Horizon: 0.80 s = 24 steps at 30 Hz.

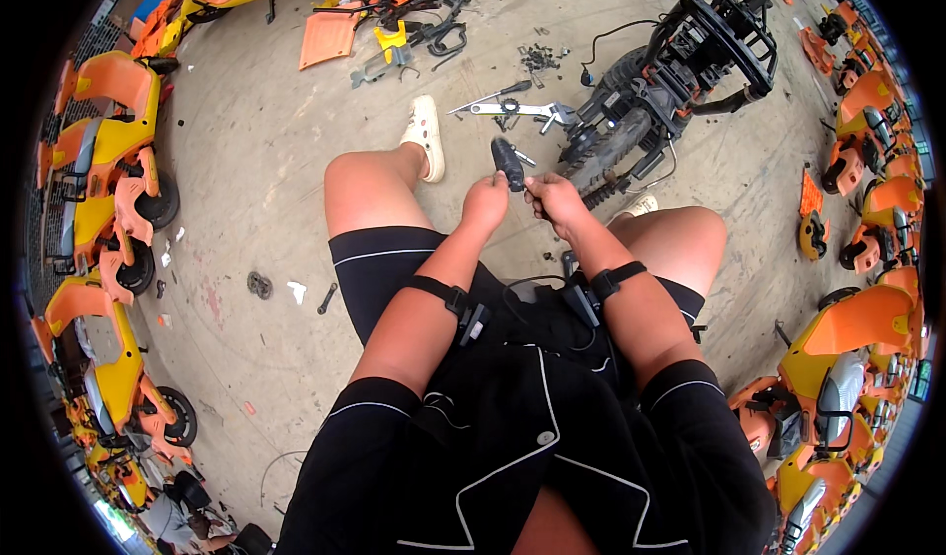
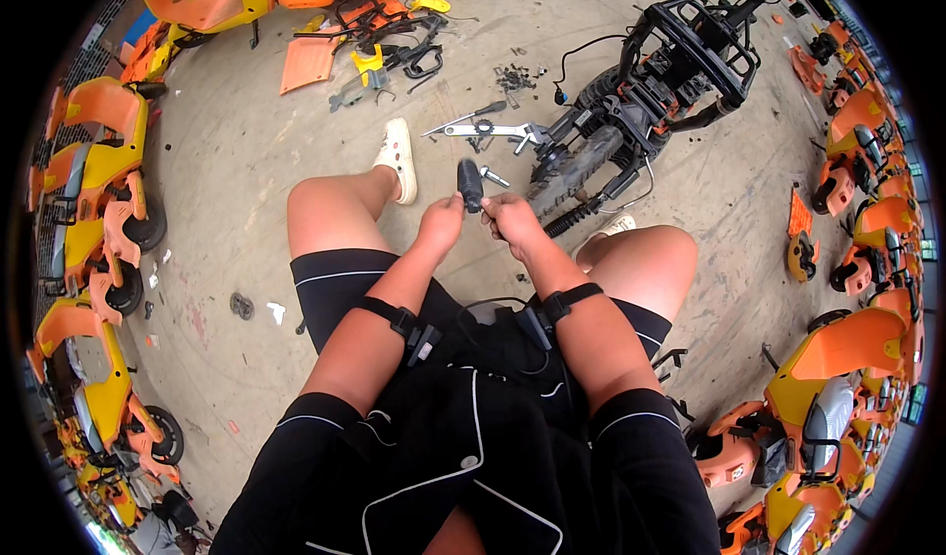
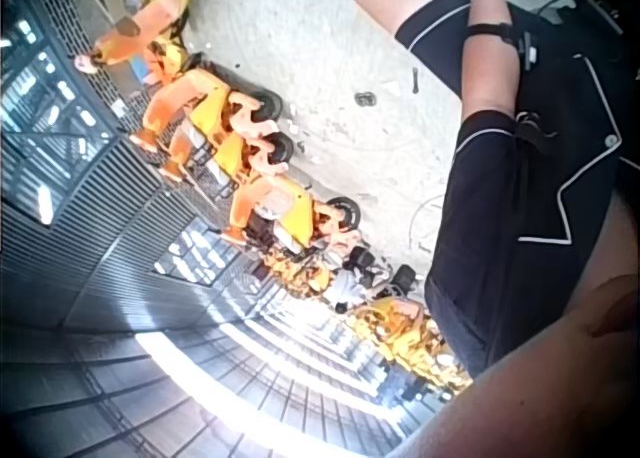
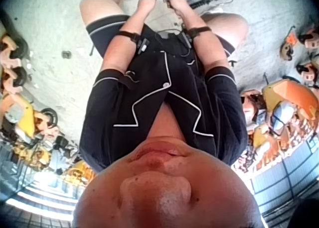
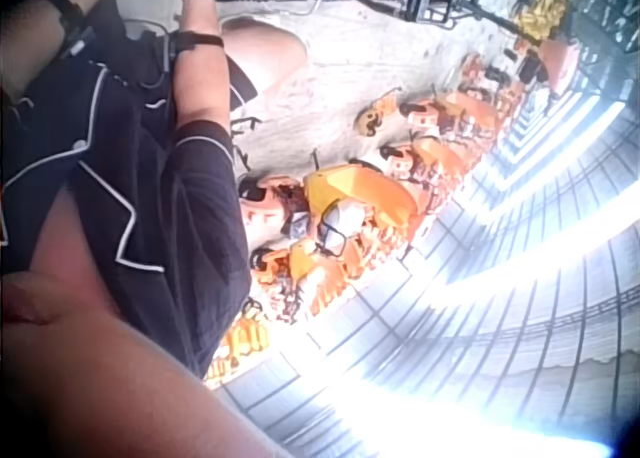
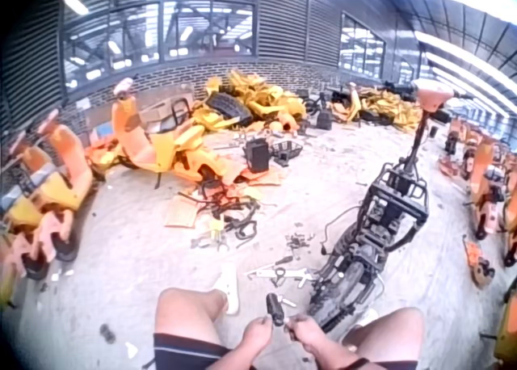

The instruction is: The person uses a wrench and a socket to work on the rear shock and frame of an orange electric scooter, handling various bolts and small metal components.

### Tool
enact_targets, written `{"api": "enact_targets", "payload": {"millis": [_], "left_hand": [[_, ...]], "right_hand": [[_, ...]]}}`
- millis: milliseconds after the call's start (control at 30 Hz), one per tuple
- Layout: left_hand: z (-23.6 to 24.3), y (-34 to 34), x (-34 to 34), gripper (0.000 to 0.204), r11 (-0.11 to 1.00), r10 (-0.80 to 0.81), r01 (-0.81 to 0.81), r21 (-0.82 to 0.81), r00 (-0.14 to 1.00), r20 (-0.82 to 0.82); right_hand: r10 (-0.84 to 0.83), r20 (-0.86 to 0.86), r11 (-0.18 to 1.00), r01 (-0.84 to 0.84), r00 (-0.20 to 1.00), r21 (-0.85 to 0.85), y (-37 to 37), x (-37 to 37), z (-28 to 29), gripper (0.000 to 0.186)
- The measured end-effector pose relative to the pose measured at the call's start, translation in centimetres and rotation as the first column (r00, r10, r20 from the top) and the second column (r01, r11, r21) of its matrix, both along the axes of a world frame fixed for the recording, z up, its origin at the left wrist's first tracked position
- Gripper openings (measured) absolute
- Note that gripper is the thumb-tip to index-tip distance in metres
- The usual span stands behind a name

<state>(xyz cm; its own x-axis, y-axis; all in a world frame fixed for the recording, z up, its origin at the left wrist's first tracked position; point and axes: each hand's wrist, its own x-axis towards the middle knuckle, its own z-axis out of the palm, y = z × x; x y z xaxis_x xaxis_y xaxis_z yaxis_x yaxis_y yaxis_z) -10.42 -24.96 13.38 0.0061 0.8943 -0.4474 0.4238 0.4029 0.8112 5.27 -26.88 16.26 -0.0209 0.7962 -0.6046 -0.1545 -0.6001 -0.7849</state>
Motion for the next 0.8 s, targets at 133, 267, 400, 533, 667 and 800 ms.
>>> {"api": "enact_targets", "payload": {"millis": [133, 267, 400, 533, 667, 800], "left_hand": [[-1.0, -0.3, 0.5, 0.051, 0.998, -0.042, 0.040, -0.053, 0.998, -0.047], [-4.3, -0.6, 0.2, 0.053, 0.996, -0.004, -0.003, -0.087, 0.997, -0.080], [-2.4, -0.4, 0.5, 0.054, 0.994, -0.009, 0.006, -0.111, 1.000, -0.024], [1.2, -0.5, 0.5, 0.051, 0.997, -0.011, 0.012, -0.081, 1.000, 0.010], [1.5, -0.7, 0.2, 0.050, 0.997, -0.047, 0.048, 0.061, 0.999, -0.024], [0.9, -0.5, -0.2, 0.050, 0.998, -0.052, 0.053, 0.034, 0.998, -0.032]], "right_hand": [[-0.039, -0.031, 0.996, 0.036, 0.999, -0.081, -0.4, 0.3, -1.1, 0.014], [-0.013, 0.006, 0.984, 0.014, 1.000, -0.177, -0.6, -0.4, -0.6, 0.014], [-0.038, -0.003, 0.989, 0.037, 0.999, -0.141, -0.3, -0.1, -0.3, 0.014], [-0.027, 0.020, 0.996, 0.029, 0.999, -0.079, -0.1, 0.0, -0.1, 0.013], [-0.071, -0.029, 0.997, 0.070, 0.997, -0.021, -0.4, -0.3, 0.2, 0.016], [-0.068, -0.052, 0.998, 0.067, 0.996, -0.009, -0.4, -0.6, 1.0, 0.016]]}}
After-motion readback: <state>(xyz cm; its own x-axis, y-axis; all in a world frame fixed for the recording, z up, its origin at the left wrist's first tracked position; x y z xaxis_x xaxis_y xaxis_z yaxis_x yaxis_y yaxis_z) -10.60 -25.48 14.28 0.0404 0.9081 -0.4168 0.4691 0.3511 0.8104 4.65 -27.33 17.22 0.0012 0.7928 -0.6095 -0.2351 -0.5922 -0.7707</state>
